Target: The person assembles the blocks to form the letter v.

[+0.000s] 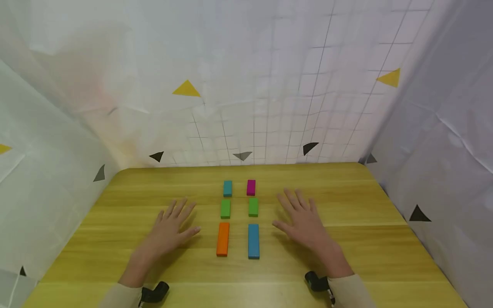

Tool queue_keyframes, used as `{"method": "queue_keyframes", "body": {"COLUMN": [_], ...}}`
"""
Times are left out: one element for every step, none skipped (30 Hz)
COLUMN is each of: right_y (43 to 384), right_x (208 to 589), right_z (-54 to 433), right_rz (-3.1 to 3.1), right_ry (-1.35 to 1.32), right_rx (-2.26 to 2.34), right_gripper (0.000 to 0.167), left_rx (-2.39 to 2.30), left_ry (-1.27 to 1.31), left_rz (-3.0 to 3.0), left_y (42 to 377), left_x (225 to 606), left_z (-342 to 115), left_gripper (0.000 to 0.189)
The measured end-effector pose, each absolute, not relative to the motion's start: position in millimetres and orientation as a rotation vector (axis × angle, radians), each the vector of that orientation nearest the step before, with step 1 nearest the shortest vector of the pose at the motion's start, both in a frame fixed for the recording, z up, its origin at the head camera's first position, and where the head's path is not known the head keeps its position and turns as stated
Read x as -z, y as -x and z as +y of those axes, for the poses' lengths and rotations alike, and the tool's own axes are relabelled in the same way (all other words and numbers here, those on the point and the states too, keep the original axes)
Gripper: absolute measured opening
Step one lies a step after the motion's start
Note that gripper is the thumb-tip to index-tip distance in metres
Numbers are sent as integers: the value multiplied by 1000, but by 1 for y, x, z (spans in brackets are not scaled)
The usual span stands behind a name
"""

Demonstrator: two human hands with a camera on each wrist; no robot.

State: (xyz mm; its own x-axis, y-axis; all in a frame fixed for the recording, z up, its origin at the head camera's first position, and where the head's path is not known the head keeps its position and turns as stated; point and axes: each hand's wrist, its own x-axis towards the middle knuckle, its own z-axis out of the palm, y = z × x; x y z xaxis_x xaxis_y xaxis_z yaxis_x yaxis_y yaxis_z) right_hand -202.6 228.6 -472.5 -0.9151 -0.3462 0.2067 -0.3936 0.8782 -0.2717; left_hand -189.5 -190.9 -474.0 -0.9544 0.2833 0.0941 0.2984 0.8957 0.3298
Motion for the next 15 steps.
{"method": "queue_keyframes", "body": {"right_y": [202,201,201,200,200,199,198,197,196,195,194,194,193,192,191], "right_x": [473,473,473,473,473,472,472,472,472,471,471,471,471,470,470], "right_z": [227,225,223,221,219,217,215,213,211,209,208,206,205,203,201], "right_rz": [-2893,-2888,-2883,-2878,-2869,-2863,-2858,-2854,-2856,-2855,-2854,-2860,-2862,-2864,-2871], "right_ry": [-589,-603,-618,-633,-650,-665,-677,-689,-699,-711,-721,-730,-741,-753,-763], "right_rx": [-465,-468,-469,-474,-476,-479,-483,-487,-489,-499,-496,-499,-495,-495,-491], "right_gripper": [86,86,86,86,85,85,84,84,83,82,82,82,81,81,82], "left_rx": [546,560,571,580,592,599,604,609,604,598,597,597,602,606,611], "left_ry": [486,508,529,552,572,593,615,636,658,678,698,711,723,737,750], "left_rz": [-3015,-3015,-3012,-3009,-3008,-3006,-3003,-3000,-2999,-3000,-2998,-2997,-2998,-3001,-3005], "left_y": [189,188,187,187,186,186,185,185,184,184,184,184,183,183,182], "left_x": [474,474,474,474,474,474,474,474,474,474,474,474,474,474,474], "left_z": [-189,-187,-185,-183,-181,-179,-177,-175,-173,-171,-169,-167,-165,-164,-162], "left_gripper": [83,83,83,82,82,82,81,81,81,81,81,81,81,81,81]}}
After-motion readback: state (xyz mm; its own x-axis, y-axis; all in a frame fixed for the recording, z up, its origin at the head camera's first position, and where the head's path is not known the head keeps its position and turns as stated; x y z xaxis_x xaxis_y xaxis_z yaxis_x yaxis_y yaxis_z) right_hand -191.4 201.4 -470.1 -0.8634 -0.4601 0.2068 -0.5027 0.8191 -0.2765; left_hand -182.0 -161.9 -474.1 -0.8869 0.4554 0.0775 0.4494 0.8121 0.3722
